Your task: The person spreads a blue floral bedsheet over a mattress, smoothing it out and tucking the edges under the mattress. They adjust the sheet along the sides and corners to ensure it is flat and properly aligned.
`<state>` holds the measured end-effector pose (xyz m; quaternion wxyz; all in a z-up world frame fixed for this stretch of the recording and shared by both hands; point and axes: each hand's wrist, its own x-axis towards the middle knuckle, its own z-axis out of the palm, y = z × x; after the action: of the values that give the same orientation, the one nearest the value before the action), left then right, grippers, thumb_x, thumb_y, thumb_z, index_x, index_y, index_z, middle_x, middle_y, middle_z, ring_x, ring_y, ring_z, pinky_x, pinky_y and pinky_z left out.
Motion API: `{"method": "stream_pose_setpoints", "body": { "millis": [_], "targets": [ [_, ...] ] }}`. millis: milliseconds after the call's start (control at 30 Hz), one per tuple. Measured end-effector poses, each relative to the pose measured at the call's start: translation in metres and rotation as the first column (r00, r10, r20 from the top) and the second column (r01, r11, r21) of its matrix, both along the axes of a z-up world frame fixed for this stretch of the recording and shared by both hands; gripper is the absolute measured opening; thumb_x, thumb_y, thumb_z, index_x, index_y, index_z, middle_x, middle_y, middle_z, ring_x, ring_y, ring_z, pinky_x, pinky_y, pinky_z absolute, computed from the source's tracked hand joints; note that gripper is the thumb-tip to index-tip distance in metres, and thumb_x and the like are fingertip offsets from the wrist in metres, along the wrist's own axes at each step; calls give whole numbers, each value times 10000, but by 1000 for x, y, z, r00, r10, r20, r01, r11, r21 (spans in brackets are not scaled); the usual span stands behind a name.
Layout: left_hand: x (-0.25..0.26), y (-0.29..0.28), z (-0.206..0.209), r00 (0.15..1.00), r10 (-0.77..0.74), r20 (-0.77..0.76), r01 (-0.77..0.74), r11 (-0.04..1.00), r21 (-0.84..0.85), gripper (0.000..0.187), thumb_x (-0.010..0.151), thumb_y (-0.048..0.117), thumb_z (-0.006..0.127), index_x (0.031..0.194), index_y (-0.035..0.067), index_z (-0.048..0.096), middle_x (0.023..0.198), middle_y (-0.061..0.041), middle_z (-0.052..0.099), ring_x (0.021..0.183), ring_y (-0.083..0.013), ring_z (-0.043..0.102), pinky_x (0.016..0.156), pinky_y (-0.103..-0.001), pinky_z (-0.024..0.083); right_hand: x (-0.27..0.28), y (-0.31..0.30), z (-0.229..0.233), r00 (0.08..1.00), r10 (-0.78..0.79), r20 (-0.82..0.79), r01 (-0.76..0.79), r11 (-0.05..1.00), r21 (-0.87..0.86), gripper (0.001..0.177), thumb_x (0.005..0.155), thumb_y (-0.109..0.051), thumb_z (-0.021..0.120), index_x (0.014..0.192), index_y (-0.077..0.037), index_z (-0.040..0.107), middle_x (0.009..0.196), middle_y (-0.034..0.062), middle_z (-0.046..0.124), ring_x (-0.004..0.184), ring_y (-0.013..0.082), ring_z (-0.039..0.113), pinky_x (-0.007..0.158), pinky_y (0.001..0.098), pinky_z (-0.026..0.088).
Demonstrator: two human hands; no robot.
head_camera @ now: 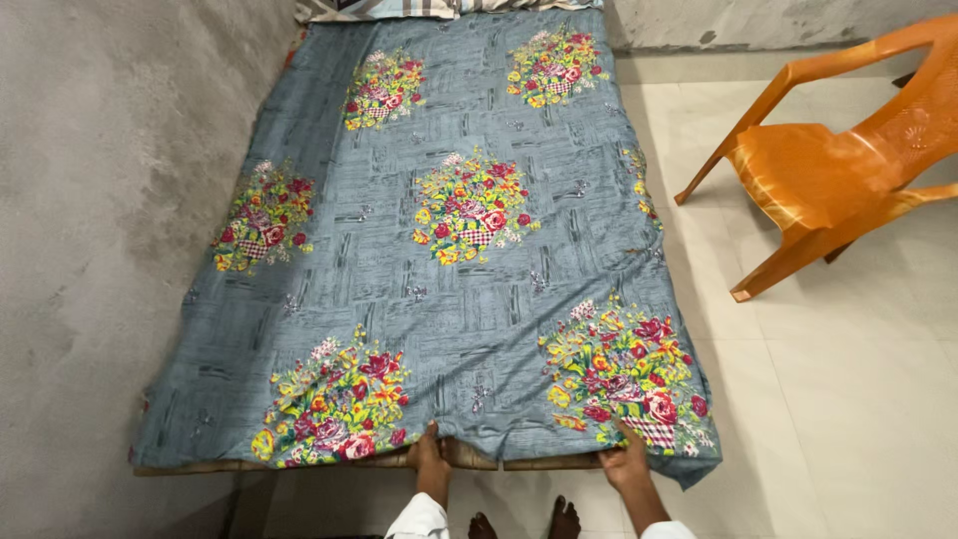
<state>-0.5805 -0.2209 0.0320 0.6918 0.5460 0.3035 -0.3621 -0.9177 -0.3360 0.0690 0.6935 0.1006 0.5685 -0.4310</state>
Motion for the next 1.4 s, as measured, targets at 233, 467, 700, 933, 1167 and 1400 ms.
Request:
{"method": "stream_pose_setpoints", "body": {
  "millis": [233,467,700,933,1167,1400],
  "targets": [
    [23,6,-38,996,-85,-29,85,996,7,108,867,66,700,959,91,648,925,-33,625,822,-196,569,712,-402,472,-77,-27,-37,994,-104,-34,100,990,-95,438,911,-197,759,1310,-132,592,1244,53,659,1127,241,645,1017,458,523],
    [27,4,-17,993,-32,-114,-29,870,-493,303,913,138,690,1199,82,608,1179,-58,623,1085,-252,558,1047,-554,436,-85,-59,-12,997,-53,56,72,905,-419,358,934,-89,665,1283,-142,607,1241,25,690,1151,209,654,1033,418,534],
    [14,35,-14,996,-32,-78,4,942,-336,306,931,151,658,1217,62,599,1240,-72,620,1085,-252,561,1003,-524,442,-107,-25,-36,994,7,107,46,875,-483,366,971,-79,657,1328,-117,587,1273,38,669,1158,203,640,1035,420,494],
    [6,56,-66,991,-102,-92,97,994,-55,281,1006,147,527,1243,24,613,1305,-108,613,1061,-264,539,983,-502,508,-123,-9,-69,996,93,-5,-92,966,-241,427,940,-54,578,1355,-148,542,1299,62,651,1187,266,608,1064,509,477],
    [5,59,-23,960,-231,-156,218,971,-97,279,987,210,567,1251,135,614,1313,-91,605,1229,-276,563,982,-520,509,-116,17,15,957,237,-168,-227,971,77,523,989,-338,616,1389,-22,495,1327,197,630,1258,380,599,1006,510,531],
    [-43,45,4,996,-18,-89,25,997,74,254,895,197,815,1056,116,637,1035,-33,547,976,-197,517,932,-565,572,-163,7,14,974,92,-206,-77,994,79,623,936,-421,627,1368,-5,458,1218,189,652,1105,359,684,949,499,573]
  ]
}}
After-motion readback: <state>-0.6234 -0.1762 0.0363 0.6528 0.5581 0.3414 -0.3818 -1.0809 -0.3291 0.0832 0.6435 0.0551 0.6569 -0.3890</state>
